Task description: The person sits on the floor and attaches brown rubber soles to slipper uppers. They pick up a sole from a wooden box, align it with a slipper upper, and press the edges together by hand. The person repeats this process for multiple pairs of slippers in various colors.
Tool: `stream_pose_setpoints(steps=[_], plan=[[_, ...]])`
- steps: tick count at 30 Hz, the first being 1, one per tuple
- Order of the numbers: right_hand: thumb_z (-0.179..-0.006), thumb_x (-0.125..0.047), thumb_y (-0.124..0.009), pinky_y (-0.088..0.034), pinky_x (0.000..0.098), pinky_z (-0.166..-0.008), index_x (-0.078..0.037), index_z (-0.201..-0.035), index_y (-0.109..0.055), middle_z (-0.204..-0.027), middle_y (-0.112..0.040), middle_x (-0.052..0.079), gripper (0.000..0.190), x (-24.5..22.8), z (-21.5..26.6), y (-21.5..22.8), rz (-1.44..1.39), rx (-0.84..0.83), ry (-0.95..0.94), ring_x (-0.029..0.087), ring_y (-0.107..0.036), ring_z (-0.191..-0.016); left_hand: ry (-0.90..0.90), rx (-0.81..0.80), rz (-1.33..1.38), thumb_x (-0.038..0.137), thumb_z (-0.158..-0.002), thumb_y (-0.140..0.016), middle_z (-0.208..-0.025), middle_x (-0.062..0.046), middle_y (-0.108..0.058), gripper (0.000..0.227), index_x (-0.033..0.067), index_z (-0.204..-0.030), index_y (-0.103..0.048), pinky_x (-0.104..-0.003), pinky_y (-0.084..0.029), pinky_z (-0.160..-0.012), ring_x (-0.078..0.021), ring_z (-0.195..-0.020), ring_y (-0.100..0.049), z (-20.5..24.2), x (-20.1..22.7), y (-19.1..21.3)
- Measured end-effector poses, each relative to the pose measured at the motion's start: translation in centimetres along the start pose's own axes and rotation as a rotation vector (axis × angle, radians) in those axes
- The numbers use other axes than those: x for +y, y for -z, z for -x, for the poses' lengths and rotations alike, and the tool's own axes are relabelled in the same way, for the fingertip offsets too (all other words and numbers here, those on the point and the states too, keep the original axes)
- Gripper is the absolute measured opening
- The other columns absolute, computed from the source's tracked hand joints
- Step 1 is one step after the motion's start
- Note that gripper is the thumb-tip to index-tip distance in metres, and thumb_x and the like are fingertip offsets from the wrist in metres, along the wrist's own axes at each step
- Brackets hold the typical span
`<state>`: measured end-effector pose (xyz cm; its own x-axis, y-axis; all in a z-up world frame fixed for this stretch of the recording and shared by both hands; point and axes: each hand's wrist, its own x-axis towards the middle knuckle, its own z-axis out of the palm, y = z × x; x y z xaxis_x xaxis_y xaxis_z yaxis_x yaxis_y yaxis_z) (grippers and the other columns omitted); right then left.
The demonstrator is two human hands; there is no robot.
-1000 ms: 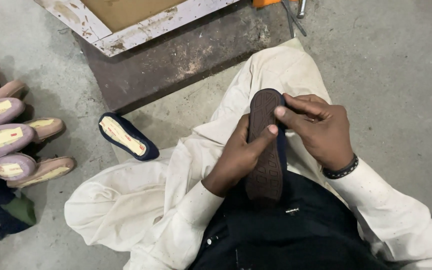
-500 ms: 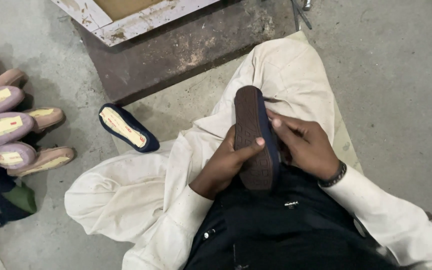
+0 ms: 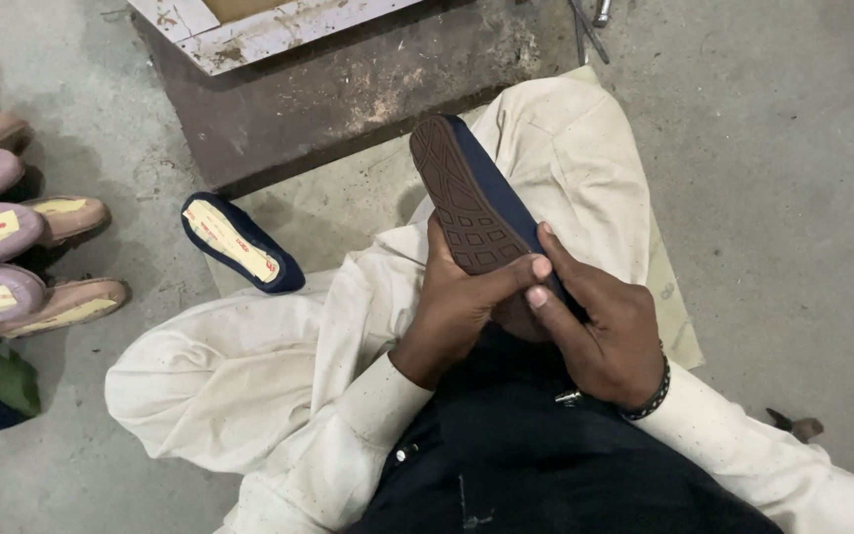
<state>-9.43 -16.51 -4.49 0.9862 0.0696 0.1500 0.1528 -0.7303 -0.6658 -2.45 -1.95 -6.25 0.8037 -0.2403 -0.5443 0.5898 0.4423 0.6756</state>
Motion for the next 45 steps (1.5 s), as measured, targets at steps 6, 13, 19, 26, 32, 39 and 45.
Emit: stream_pose_setpoints(steps=[6, 13, 19, 26, 32, 39, 45], plan=[[-0.098, -0.007, -0.066, -0.061, 0.0366, -0.077, -0.001, -0.124, -0.074, -0.113, -0.077, 0.020, 0.028, 1.6, -0.5, 0.4, -0.409, 0.169, -0.227, 0.024, -0.069, -0.110, -0.095, -0.167, -0.081, 0.012, -0.064, -0.097, -0.116, -0.020, -0.063, 0.101, -0.0040, -0.144, -0.038, -0.041, -0.058, -0.077, -0.0213, -0.105, -0.058, -0.6, 0.6, 1.6], [-0.088, -0.017, -0.071, -0.050, 0.0533, -0.090, 0.002, -0.150, -0.036, -0.148, -0.040, 0.035, 0.073, 6.2, -1.2, 3.6, -0.537, -0.031, -0.267, 0.050, -0.036, -0.136, -0.112, -0.513, -0.869, 0.016, -0.062, -0.094, -0.129, -0.031, -0.064, 0.088, 0.0015, -0.139, -0.054, -0.054, -0.056, -0.091, -0.0515, -0.118, -0.061, -0.1, 9.5, 2.7], [-0.065, -0.005, -0.094, -0.061, 0.0269, -0.062, 0.000, -0.121, -0.073, -0.113, -0.075, 0.020, 0.060, 3.9, 2.1, 0.1, -0.528, -0.055, -0.343, 0.022, -0.073, -0.090, -0.279, -0.284, -0.541, 0.009, -0.072, -0.094, -0.120, -0.022, -0.063, 0.074, 0.0007, -0.135, -0.058, -0.045, -0.062, -0.088, -0.0305, -0.110, -0.064, -4.6, 5.6, 6.4], [-0.061, 0.001, -0.097, -0.056, 0.0234, -0.052, -0.002, -0.105, -0.080, -0.096, -0.078, 0.022, 0.047, 3.8, 0.7, 0.0, -0.532, -0.055, -0.337, 0.021, -0.073, -0.079, -0.409, -0.397, -0.856, 0.027, -0.064, -0.101, -0.134, -0.027, -0.048, 0.095, 0.0085, -0.140, -0.048, -0.066, -0.038, -0.107, -0.0503, -0.130, -0.049, -4.9, 6.1, 5.5], [-0.059, 0.000, -0.099, -0.051, 0.0182, -0.052, 0.004, -0.092, -0.079, -0.083, -0.074, 0.017, 0.039, 4.8, -0.3, -1.3, -0.581, 0.044, -0.349, 0.016, -0.068, -0.072, -0.507, -0.329, -0.781, 0.025, -0.058, -0.103, -0.106, -0.014, -0.052, 0.075, 0.0077, -0.116, -0.059, -0.053, -0.043, -0.098, -0.0348, -0.109, -0.055, -4.6, 4.9, 5.0], [-0.064, -0.005, -0.100, -0.052, 0.0208, -0.053, 0.003, -0.095, -0.078, -0.088, -0.074, 0.015, 0.038, 2.6, -4.4, -0.4, -0.543, 0.101, -0.139, 0.015, -0.069, -0.070, -0.573, -0.329, -0.801, 0.025, -0.073, -0.094, -0.105, -0.013, -0.052, 0.058, 0.0094, -0.115, -0.058, -0.050, -0.044, -0.095, -0.0356, -0.105, -0.059, -2.0, 5.9, 3.4], [-0.068, -0.002, -0.098, -0.053, 0.0227, -0.056, 0.006, -0.095, -0.077, -0.087, -0.072, 0.018, 0.035, 0.7, -6.7, 1.0, -0.538, 0.097, -0.059, 0.015, -0.065, -0.070, -0.643, -0.388, -0.879, 0.022, -0.101, -0.066, -0.110, -0.011, -0.055, 0.027, 0.0125, -0.125, -0.058, -0.047, -0.053, -0.091, -0.0391, -0.105, -0.066, -0.5, 5.5, 2.3]])
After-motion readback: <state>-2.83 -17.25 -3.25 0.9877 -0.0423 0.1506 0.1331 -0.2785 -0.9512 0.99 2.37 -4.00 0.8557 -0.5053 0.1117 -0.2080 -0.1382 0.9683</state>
